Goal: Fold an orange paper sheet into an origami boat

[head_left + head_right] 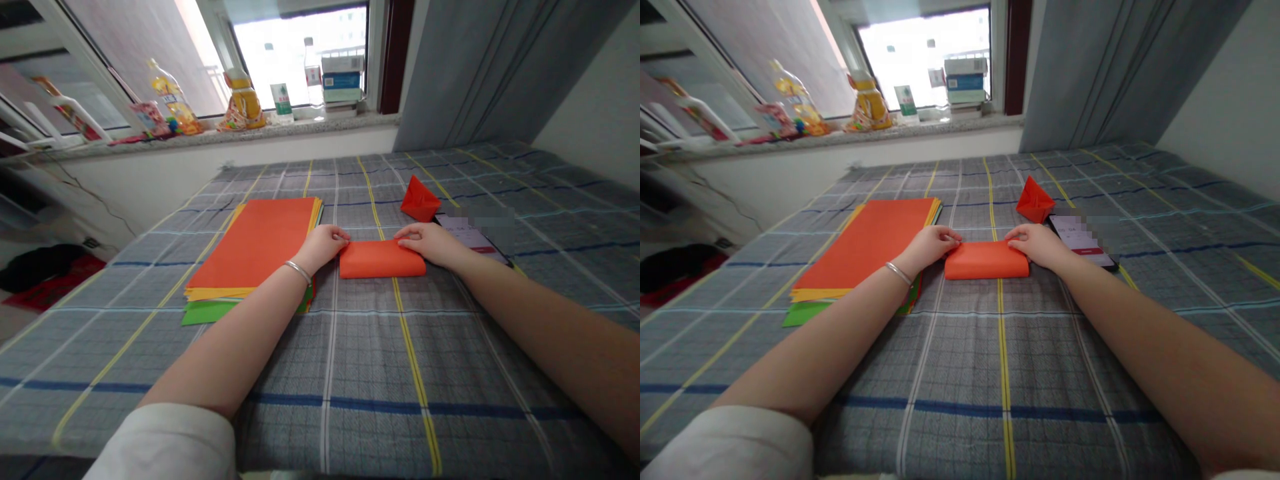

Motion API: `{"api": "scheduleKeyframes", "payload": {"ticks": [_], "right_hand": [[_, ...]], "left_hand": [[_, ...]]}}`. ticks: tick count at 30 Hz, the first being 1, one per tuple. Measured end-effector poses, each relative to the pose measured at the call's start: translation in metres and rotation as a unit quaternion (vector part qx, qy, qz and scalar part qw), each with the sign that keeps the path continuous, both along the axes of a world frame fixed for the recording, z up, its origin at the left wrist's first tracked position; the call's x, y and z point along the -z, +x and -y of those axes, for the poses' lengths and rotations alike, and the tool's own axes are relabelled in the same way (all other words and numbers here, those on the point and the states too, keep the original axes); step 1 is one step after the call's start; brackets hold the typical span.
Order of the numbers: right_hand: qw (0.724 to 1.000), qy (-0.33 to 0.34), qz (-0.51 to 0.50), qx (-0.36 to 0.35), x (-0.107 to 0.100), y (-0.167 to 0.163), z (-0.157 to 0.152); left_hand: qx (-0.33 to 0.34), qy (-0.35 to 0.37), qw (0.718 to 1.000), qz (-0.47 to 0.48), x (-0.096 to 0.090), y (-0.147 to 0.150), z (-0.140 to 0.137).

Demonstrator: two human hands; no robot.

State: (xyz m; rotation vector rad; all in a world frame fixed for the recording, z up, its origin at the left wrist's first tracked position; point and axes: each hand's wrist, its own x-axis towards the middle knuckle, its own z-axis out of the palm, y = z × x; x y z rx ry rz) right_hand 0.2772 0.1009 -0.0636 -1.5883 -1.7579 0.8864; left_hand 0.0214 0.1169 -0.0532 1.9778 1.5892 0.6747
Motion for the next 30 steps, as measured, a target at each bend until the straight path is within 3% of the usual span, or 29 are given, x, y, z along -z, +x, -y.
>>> {"api": "scheduleKeyframes", "payload": {"ticks": [11,19,25,30], "right_hand": [[0.979,0.105,0.176,-0.018,-0.002,0.001,-0.003],[0.980,0.097,0.172,-0.029,-0.001,0.004,-0.010],[0.978,0.089,0.187,-0.014,-0.002,0.004,-0.008],[0.981,0.079,0.179,-0.015,-0.003,0.003,-0.008]], "left_hand": [[0.025,0.056,0.992,-0.106,-0.006,0.002,0.003],[0.033,0.066,0.987,-0.140,-0.005,0.003,0.004],[0.046,0.161,0.942,-0.290,-0.004,0.007,0.014],[0.090,0.214,0.915,-0.331,-0.002,0.006,0.014]]}}
